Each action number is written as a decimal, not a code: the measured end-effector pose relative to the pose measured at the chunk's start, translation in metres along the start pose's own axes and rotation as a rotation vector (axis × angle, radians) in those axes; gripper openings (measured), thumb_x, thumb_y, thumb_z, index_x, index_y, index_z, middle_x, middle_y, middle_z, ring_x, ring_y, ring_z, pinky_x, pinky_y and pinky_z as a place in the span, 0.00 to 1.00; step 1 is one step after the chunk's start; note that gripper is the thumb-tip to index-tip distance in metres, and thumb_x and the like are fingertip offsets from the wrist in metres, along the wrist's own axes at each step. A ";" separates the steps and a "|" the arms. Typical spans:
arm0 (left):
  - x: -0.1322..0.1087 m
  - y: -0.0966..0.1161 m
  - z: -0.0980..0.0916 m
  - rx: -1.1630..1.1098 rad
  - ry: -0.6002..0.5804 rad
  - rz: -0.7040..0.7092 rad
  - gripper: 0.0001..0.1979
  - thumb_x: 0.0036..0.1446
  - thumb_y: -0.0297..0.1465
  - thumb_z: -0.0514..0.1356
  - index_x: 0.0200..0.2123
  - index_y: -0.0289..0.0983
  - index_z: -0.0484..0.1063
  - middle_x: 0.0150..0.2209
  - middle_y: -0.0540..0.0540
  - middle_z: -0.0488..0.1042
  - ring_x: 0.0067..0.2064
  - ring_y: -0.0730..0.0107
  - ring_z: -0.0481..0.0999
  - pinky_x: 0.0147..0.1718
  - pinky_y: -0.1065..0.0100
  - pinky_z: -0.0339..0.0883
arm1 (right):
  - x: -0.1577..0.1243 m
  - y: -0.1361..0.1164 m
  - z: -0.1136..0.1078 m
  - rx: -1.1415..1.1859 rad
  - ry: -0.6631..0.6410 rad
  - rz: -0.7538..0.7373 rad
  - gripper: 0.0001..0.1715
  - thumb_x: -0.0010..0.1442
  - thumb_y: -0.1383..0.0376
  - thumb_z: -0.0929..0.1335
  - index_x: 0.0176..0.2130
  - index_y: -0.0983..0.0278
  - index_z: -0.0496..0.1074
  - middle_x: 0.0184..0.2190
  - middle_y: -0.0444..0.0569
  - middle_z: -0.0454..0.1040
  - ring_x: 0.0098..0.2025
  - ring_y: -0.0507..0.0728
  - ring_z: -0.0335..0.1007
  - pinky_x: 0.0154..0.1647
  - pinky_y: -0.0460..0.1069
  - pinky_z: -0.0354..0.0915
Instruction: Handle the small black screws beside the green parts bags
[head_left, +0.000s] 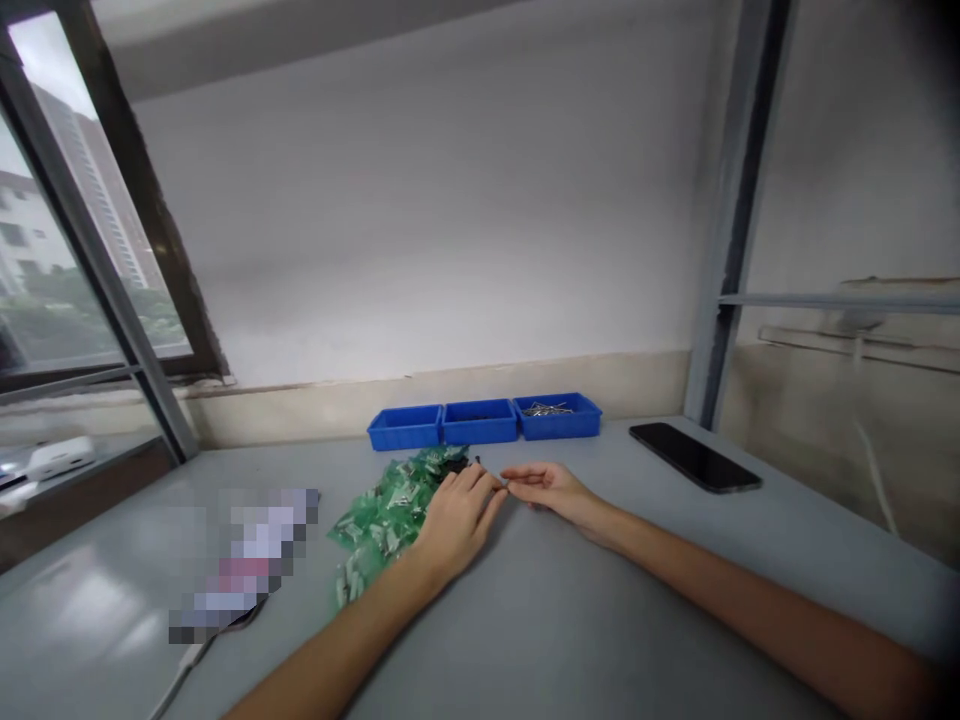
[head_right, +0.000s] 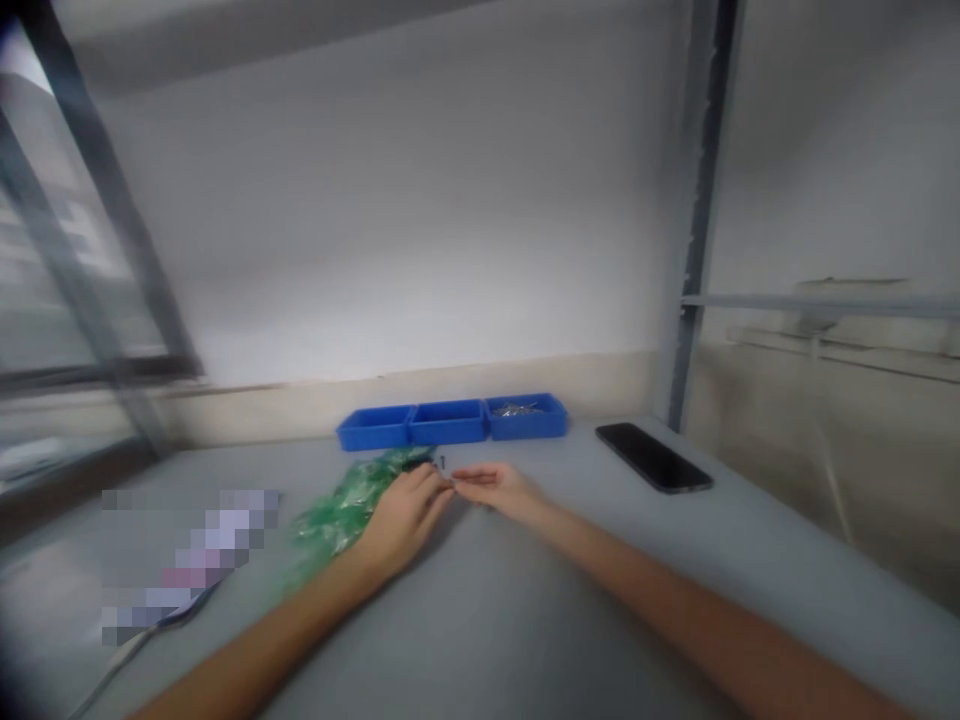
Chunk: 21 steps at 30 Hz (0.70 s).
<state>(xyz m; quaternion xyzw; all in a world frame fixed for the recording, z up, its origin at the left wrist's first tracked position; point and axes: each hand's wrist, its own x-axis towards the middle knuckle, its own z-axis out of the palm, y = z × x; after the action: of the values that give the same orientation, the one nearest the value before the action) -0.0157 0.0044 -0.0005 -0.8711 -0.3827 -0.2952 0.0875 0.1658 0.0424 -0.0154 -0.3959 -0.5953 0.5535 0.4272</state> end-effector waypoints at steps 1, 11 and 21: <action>0.000 0.002 -0.002 -0.015 0.012 -0.006 0.11 0.64 0.33 0.48 0.38 0.38 0.69 0.36 0.47 0.70 0.39 0.68 0.70 0.38 0.67 0.62 | -0.002 -0.001 0.001 0.005 0.006 -0.003 0.27 0.40 0.54 0.75 0.39 0.66 0.76 0.30 0.48 0.77 0.25 0.48 0.65 0.26 0.44 0.58; -0.001 0.006 -0.006 0.048 0.122 -0.085 0.10 0.63 0.33 0.50 0.37 0.38 0.70 0.36 0.47 0.71 0.39 0.66 0.71 0.38 0.66 0.62 | -0.005 0.001 0.004 -0.045 0.015 -0.019 0.25 0.40 0.53 0.74 0.35 0.66 0.77 0.29 0.48 0.76 0.24 0.47 0.61 0.24 0.43 0.54; -0.006 0.022 -0.005 0.008 0.139 -0.182 0.20 0.57 0.32 0.54 0.53 0.37 0.59 0.45 0.41 0.70 0.45 0.58 0.70 0.43 0.59 0.65 | -0.002 0.004 -0.001 -0.036 0.086 0.013 0.23 0.44 0.53 0.73 0.35 0.67 0.75 0.25 0.45 0.72 0.22 0.46 0.59 0.21 0.43 0.51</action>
<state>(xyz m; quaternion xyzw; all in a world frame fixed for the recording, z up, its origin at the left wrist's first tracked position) -0.0049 -0.0166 0.0015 -0.8097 -0.4543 -0.3603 0.0900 0.1672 0.0412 -0.0191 -0.4308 -0.5837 0.5280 0.4416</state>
